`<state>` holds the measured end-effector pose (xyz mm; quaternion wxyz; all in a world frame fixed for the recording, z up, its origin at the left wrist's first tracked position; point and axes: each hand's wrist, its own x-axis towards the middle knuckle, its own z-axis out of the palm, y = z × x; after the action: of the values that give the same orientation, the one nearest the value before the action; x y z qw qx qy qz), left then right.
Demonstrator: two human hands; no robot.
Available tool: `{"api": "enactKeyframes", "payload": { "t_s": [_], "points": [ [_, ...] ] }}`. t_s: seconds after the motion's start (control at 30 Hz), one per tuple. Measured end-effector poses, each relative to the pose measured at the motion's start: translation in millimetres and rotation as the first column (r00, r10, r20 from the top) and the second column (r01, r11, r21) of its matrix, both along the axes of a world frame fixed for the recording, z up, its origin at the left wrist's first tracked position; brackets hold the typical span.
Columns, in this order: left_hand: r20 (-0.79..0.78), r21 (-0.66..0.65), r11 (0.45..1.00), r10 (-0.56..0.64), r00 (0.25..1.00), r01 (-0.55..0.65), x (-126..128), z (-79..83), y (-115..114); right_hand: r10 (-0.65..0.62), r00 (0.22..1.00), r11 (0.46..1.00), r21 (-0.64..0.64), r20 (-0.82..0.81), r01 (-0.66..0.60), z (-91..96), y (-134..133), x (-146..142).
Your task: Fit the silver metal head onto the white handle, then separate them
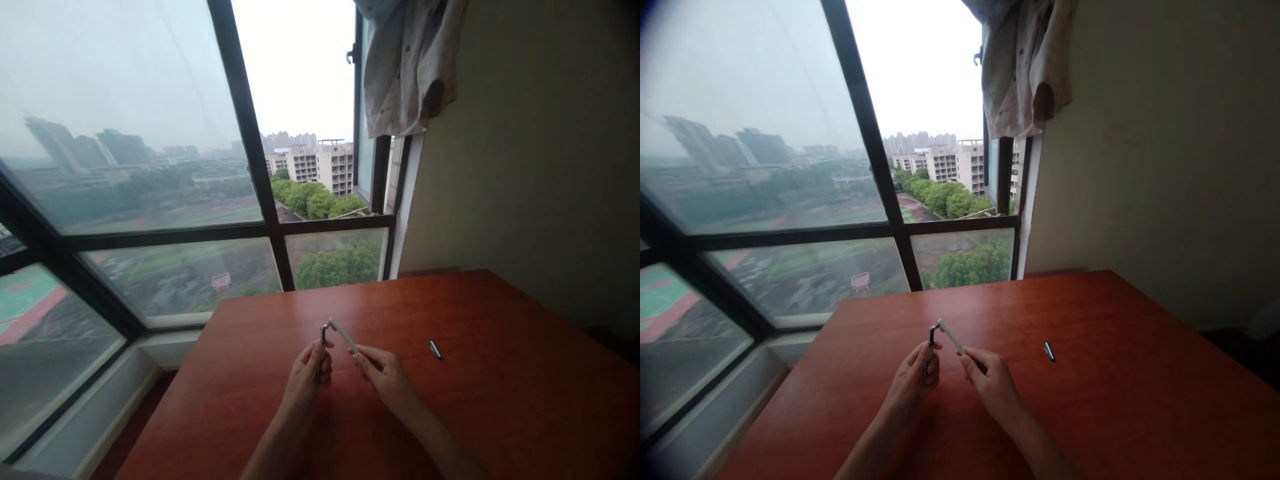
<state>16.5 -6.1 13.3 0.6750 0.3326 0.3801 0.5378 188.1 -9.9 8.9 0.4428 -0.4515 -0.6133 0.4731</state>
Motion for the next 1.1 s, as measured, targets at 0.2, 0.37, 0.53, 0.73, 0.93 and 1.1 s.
{"api": "enactKeyframes", "payload": {
  "t_s": [0.2, 0.37, 0.53, 0.73, 0.93, 1.1],
  "points": [
    [-0.097, 0.043, 0.999, 0.030, 0.995, -0.026, -1.3, -5.7, 1.6, 0.049, 0.998, 0.999, -0.013, -0.042, -0.049, 2.5, -2.6, -1.4],
    [-0.188, 0.086, 0.996, 0.003, 0.982, 0.013, 0.1, -6.8, 0.2, 0.014, 1.000, 1.000, 0.011, -0.015, -0.014, 3.6, -0.9, 3.6],
    [-0.385, 0.215, 0.976, 0.069, 0.920, 0.016, -9.1, 3.0, -1.7, -0.025, 0.993, 0.986, 0.164, 0.114, 0.007, 15.7, 1.4, 14.6],
    [-0.627, 0.368, 0.929, 0.222, 0.747, 0.033, -22.0, 16.1, -2.0, -0.135, 0.948, 0.944, 0.329, 0.287, 0.035, 18.3, 5.8, 25.7],
    [-0.692, 0.394, 0.917, 0.251, 0.676, 0.062, -25.6, 16.8, 0.4, -0.130, 0.912, 0.923, 0.383, 0.389, -0.032, 19.0, 4.5, 28.8],
    [-0.684, 0.398, 0.912, 0.224, 0.695, 0.097, -30.4, 13.0, 3.1, -0.128, 0.897, 0.909, 0.412, 0.423, -0.064, 19.9, 3.8, 29.7]
  ]
}}
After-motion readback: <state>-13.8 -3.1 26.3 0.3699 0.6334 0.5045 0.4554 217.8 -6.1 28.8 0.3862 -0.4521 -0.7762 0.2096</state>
